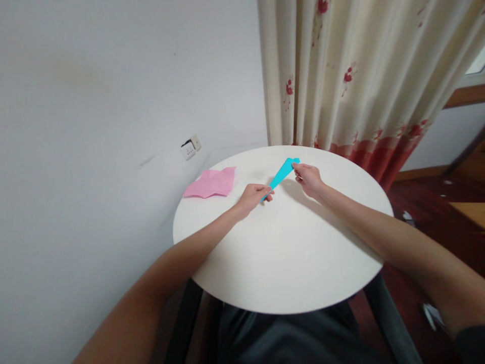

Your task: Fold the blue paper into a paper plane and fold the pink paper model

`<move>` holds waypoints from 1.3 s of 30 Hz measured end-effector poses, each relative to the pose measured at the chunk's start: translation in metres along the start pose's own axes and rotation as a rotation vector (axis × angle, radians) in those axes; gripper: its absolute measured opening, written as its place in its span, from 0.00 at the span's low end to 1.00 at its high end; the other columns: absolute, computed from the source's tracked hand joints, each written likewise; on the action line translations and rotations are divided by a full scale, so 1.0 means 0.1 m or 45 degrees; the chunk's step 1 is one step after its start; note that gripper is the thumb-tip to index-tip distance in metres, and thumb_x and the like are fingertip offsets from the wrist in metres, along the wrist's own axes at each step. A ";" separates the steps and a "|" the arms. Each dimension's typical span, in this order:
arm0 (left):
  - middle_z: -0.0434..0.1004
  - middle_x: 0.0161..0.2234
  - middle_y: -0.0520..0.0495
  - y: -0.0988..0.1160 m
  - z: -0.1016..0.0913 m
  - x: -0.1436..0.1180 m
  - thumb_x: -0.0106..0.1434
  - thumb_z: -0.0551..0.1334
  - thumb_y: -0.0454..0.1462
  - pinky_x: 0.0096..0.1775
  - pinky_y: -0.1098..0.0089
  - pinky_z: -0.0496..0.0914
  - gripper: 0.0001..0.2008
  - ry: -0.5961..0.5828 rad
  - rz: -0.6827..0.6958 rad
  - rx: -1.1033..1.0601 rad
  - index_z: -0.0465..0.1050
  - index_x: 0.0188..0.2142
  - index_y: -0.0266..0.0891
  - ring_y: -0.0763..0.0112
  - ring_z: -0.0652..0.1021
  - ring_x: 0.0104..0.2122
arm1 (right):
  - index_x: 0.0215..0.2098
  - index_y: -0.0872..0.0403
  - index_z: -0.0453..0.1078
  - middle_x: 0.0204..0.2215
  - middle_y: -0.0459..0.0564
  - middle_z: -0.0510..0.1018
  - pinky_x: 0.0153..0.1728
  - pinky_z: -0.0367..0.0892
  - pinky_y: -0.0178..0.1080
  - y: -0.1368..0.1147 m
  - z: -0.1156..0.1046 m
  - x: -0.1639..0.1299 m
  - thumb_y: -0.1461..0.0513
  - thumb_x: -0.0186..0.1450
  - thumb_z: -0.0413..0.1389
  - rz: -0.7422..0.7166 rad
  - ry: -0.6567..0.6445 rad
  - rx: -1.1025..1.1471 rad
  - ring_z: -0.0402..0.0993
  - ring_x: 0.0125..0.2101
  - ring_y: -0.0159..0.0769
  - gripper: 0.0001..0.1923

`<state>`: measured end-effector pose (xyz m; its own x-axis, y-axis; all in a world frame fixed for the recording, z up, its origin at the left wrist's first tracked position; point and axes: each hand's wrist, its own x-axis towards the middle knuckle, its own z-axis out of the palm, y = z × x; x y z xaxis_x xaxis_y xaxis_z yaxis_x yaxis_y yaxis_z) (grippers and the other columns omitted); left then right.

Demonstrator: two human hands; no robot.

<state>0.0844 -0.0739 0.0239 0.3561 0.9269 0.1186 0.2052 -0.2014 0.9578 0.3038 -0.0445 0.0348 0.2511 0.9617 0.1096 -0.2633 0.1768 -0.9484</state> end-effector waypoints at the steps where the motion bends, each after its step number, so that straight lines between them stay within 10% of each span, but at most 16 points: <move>1: 0.78 0.25 0.46 0.01 0.00 0.00 0.60 0.65 0.47 0.27 0.73 0.64 0.17 0.004 -0.006 0.004 0.80 0.33 0.34 0.74 0.72 0.23 | 0.22 0.54 0.65 0.21 0.41 0.66 0.21 0.53 0.32 -0.01 -0.02 0.03 0.56 0.56 0.65 0.006 0.047 0.018 0.58 0.21 0.26 0.15; 5: 0.80 0.28 0.44 0.02 -0.02 0.01 0.59 0.64 0.47 0.28 0.72 0.65 0.17 0.053 0.013 -0.002 0.80 0.30 0.35 0.73 0.73 0.26 | 0.27 0.53 0.68 0.24 0.44 0.69 0.20 0.56 0.32 0.00 -0.04 0.03 0.49 0.62 0.60 0.078 0.140 0.098 0.59 0.21 0.27 0.16; 13: 0.78 0.27 0.45 0.04 0.00 0.00 0.58 0.64 0.51 0.29 0.72 0.64 0.20 0.059 0.049 0.010 0.78 0.28 0.35 0.72 0.73 0.26 | 0.23 0.55 0.70 0.21 0.45 0.72 0.22 0.54 0.35 0.23 0.32 -0.43 0.43 0.48 0.68 0.077 -0.459 -0.087 0.59 0.22 0.28 0.25; 32: 0.71 0.21 0.50 0.01 -0.03 -0.01 0.57 0.65 0.48 0.26 0.72 0.60 0.17 0.147 0.024 -0.010 0.77 0.27 0.35 0.75 0.69 0.22 | 0.21 0.55 0.66 0.19 0.43 0.68 0.20 0.52 0.31 0.02 0.01 -0.05 0.61 0.55 0.67 0.069 0.029 0.112 0.60 0.20 0.25 0.14; 39: 0.74 0.27 0.47 0.00 -0.03 0.02 0.57 0.65 0.57 0.28 0.72 0.63 0.25 0.163 0.007 -0.090 0.77 0.33 0.35 0.73 0.72 0.25 | 0.21 0.54 0.66 0.18 0.43 0.68 0.20 0.52 0.33 0.12 0.11 -0.18 0.58 0.52 0.68 0.133 -0.194 0.004 0.59 0.20 0.26 0.15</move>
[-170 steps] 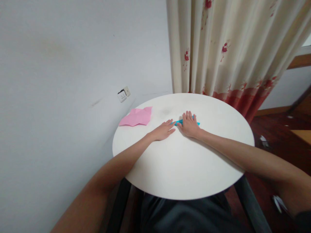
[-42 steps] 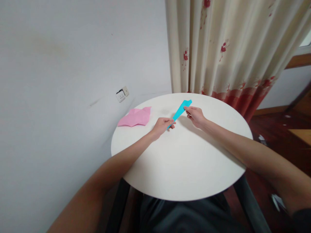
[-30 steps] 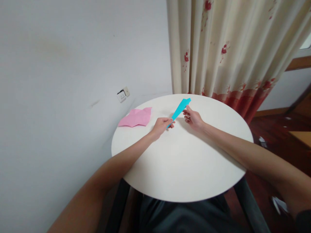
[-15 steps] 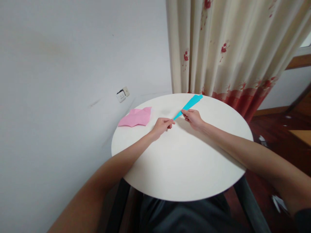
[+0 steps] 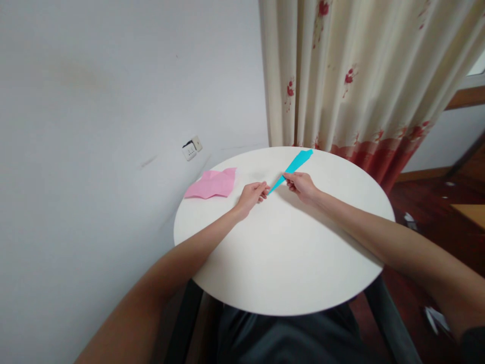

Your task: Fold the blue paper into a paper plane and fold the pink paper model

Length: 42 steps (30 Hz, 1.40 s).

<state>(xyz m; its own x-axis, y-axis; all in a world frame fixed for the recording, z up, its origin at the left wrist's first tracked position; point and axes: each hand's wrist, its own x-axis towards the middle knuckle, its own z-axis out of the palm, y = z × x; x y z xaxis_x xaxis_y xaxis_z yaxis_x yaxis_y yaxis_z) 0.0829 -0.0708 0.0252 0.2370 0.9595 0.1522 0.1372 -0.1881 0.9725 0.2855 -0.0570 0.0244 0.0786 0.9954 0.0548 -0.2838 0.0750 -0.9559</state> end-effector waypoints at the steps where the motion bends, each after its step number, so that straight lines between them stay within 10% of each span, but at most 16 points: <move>1: 0.74 0.27 0.47 0.00 0.01 0.00 0.57 0.65 0.58 0.27 0.72 0.62 0.26 -0.049 -0.003 0.010 0.77 0.32 0.35 0.74 0.71 0.25 | 0.21 0.54 0.66 0.18 0.43 0.68 0.20 0.52 0.34 0.03 0.04 -0.03 0.57 0.52 0.68 0.006 -0.046 -0.028 0.60 0.20 0.27 0.15; 10: 0.75 0.24 0.47 -0.06 -0.01 -0.02 0.52 0.70 0.56 0.25 0.73 0.60 0.26 -0.172 -0.031 0.109 0.80 0.32 0.34 0.75 0.69 0.22 | 0.19 0.54 0.66 0.16 0.42 0.66 0.21 0.48 0.36 0.15 0.16 -0.16 0.51 0.49 0.69 -0.015 -0.204 -0.089 0.56 0.20 0.27 0.20; 22: 0.78 0.26 0.44 -0.01 0.01 -0.05 0.51 0.71 0.54 0.27 0.73 0.64 0.23 -0.178 -0.117 0.106 0.81 0.31 0.34 0.73 0.73 0.25 | 0.21 0.54 0.66 0.17 0.42 0.66 0.17 0.48 0.32 -0.18 -0.24 0.21 0.60 0.54 0.70 -0.068 0.178 0.107 0.55 0.19 0.25 0.17; 27: 0.78 0.26 0.44 0.02 0.01 -0.06 0.51 0.71 0.54 0.27 0.72 0.65 0.23 -0.131 -0.113 0.115 0.81 0.32 0.34 0.72 0.73 0.25 | 0.25 0.53 0.66 0.18 0.41 0.64 0.16 0.49 0.33 -0.26 -0.32 0.25 0.49 0.62 0.64 -0.041 0.340 0.181 0.54 0.17 0.25 0.19; 31: 0.78 0.25 0.44 0.01 0.01 -0.05 0.52 0.70 0.54 0.27 0.72 0.63 0.24 -0.026 -0.056 0.075 0.81 0.32 0.34 0.72 0.73 0.25 | 0.29 0.53 0.71 0.21 0.43 0.67 0.16 0.51 0.35 -0.17 -0.13 0.07 0.38 0.62 0.57 0.030 0.144 0.208 0.55 0.18 0.26 0.27; 36: 0.74 0.23 0.49 -0.01 0.01 -0.04 0.54 0.68 0.54 0.25 0.73 0.59 0.23 -0.040 0.049 0.119 0.80 0.29 0.34 0.75 0.69 0.22 | 0.25 0.55 0.72 0.21 0.44 0.70 0.19 0.50 0.35 0.08 0.24 -0.26 0.48 0.47 0.73 0.125 -0.300 0.127 0.55 0.20 0.26 0.23; 42: 0.75 0.23 0.48 0.00 0.06 -0.07 0.53 0.69 0.55 0.26 0.73 0.60 0.24 -0.153 0.026 0.123 0.81 0.32 0.33 0.75 0.69 0.22 | 0.20 0.55 0.70 0.18 0.44 0.72 0.21 0.49 0.36 0.15 0.28 -0.29 0.54 0.45 0.73 0.085 -0.216 0.050 0.56 0.19 0.27 0.19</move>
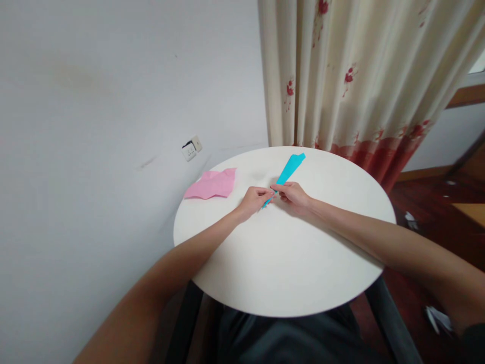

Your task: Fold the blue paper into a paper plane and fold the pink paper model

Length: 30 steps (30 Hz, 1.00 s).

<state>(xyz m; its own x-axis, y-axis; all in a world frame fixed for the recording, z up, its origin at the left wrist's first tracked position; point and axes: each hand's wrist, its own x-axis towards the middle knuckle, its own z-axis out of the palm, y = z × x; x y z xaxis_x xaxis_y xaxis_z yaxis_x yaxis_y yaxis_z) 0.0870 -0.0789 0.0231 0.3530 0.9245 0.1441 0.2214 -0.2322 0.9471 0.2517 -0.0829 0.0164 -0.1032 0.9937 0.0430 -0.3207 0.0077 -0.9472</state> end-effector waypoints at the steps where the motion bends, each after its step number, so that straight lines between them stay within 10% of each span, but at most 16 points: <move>1: 0.76 0.24 0.47 0.01 0.00 0.00 0.52 0.70 0.56 0.26 0.73 0.61 0.25 0.000 -0.018 -0.004 0.81 0.32 0.33 0.75 0.70 0.23 | 0.20 0.54 0.69 0.17 0.44 0.72 0.21 0.49 0.36 -0.02 -0.02 0.03 0.54 0.45 0.73 -0.012 0.028 -0.006 0.56 0.19 0.27 0.19; 13: 0.80 0.28 0.43 -0.08 0.00 0.00 0.53 0.70 0.54 0.28 0.72 0.67 0.23 -0.093 -0.086 0.001 0.82 0.33 0.35 0.72 0.76 0.26 | 0.27 0.54 0.70 0.24 0.44 0.76 0.19 0.52 0.34 -0.38 -0.58 0.45 0.57 0.51 0.71 -0.137 0.342 0.069 0.64 0.22 0.28 0.15; 19: 0.79 0.26 0.43 -0.03 0.01 -0.02 0.52 0.71 0.54 0.27 0.72 0.65 0.23 -0.024 -0.070 -0.009 0.82 0.32 0.34 0.71 0.74 0.26 | 0.27 0.52 0.68 0.14 0.36 0.55 0.17 0.49 0.35 -0.56 -0.91 0.51 0.48 0.61 0.64 -0.172 0.499 0.224 0.49 0.16 0.27 0.18; 23: 0.78 0.26 0.44 0.03 0.00 -0.01 0.52 0.69 0.56 0.27 0.72 0.63 0.25 0.172 -0.050 -0.033 0.81 0.33 0.34 0.72 0.72 0.25 | 0.30 0.52 0.71 0.16 0.39 0.58 0.17 0.51 0.35 -0.45 -0.70 0.36 0.35 0.61 0.54 -0.086 0.272 0.123 0.51 0.16 0.28 0.29; 30: 0.75 0.25 0.48 0.03 0.00 0.00 0.54 0.68 0.57 0.25 0.72 0.58 0.26 0.145 0.021 -0.029 0.81 0.33 0.34 0.75 0.68 0.23 | 0.20 0.54 0.69 0.17 0.41 0.64 0.22 0.50 0.35 -0.04 -0.04 0.07 0.44 0.48 0.69 -0.113 -0.026 -0.163 0.54 0.20 0.27 0.24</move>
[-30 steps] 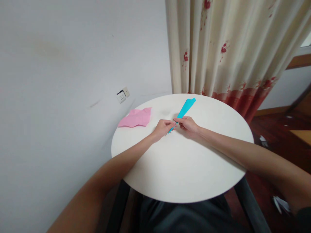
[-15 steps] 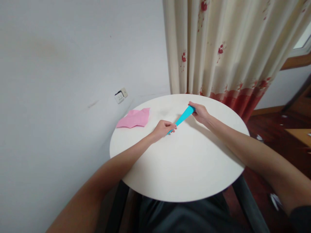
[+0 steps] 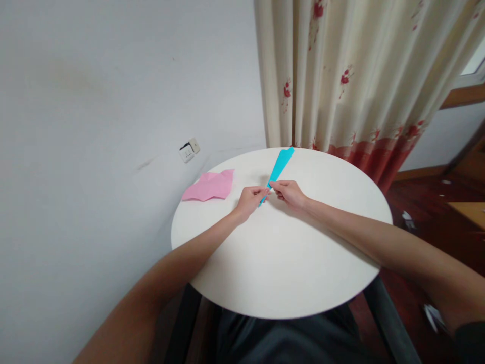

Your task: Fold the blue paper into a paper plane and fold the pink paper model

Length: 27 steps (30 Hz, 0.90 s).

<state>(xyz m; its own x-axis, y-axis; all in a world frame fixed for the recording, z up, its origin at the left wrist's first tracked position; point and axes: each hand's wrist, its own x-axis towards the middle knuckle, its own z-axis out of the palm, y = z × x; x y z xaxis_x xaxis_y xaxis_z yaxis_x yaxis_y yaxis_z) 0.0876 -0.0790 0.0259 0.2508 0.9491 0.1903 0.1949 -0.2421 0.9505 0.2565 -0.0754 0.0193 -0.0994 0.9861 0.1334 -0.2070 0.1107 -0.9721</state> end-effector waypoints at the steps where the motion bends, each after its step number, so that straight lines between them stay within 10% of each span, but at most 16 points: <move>1: 0.75 0.24 0.48 0.00 0.01 0.00 0.55 0.67 0.56 0.25 0.72 0.57 0.25 -0.018 0.011 -0.005 0.81 0.33 0.34 0.75 0.67 0.22 | 0.19 0.54 0.69 0.17 0.41 0.65 0.22 0.50 0.36 0.02 0.01 0.00 0.44 0.48 0.68 -0.023 0.039 -0.036 0.54 0.20 0.27 0.23; 14: 0.71 0.22 0.49 0.01 0.00 -0.02 0.56 0.67 0.54 0.25 0.72 0.60 0.22 -0.073 -0.040 0.035 0.78 0.29 0.35 0.75 0.68 0.22 | 0.18 0.53 0.64 0.16 0.40 0.61 0.18 0.46 0.33 -0.17 -0.38 0.21 0.58 0.52 0.68 -0.071 0.451 0.121 0.51 0.18 0.25 0.17; 27: 0.76 0.27 0.49 -0.11 0.06 0.02 0.55 0.69 0.43 0.29 0.73 0.68 0.19 -0.110 0.146 0.008 0.78 0.43 0.33 0.74 0.74 0.25 | 0.17 0.56 0.69 0.13 0.44 0.69 0.20 0.53 0.34 0.08 -0.05 0.02 0.51 0.59 0.62 -0.057 0.104 -0.671 0.59 0.17 0.27 0.21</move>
<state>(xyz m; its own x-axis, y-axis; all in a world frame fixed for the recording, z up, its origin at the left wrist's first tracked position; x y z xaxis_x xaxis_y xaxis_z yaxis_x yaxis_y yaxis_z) 0.0913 -0.0761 0.0143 0.3526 0.8942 0.2758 0.1661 -0.3498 0.9220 0.2599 -0.0717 0.0104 -0.0216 0.9831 0.1818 0.3093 0.1795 -0.9339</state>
